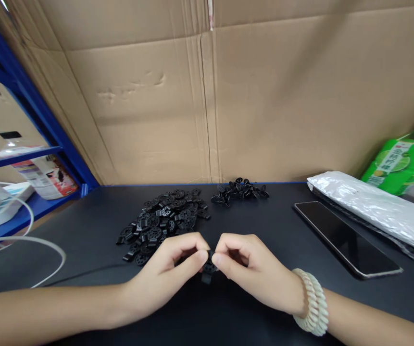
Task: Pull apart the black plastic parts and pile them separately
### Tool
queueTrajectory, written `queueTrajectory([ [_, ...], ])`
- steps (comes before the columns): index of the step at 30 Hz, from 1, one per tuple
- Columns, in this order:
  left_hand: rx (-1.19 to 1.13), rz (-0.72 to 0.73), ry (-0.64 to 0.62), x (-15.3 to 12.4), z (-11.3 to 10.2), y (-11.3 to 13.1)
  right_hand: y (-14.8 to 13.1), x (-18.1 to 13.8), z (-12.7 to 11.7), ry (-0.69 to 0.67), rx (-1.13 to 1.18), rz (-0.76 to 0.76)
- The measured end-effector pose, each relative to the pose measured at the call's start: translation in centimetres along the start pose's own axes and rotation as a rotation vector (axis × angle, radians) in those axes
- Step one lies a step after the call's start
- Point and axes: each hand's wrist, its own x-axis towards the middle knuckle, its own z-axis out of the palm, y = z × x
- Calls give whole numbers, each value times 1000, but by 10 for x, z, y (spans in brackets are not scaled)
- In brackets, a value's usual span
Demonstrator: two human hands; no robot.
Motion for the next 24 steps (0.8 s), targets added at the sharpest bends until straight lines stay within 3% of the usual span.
queueTrajectory([
  [4,170,53,1,18,-27,17,1,2,-3,42,150,91],
  [7,584,138,1,31,-58,25,4,3,-4,84,197,140],
  [10,1015,70,-31,39,-85,23,7,5,-4,89,190,143],
  [13,1215,-30,-38,44,-95,17,6,6,-4,93,154,129],
  [15,1245,-1,15,44,-89,16,5,6,-7,113,116,119],
  [18,1126,139,29,35,-64,15,3,9,-17,194,11,74],
  [24,530,307,-265,-4,-1,3,20,22,-70,536,-389,51],
])
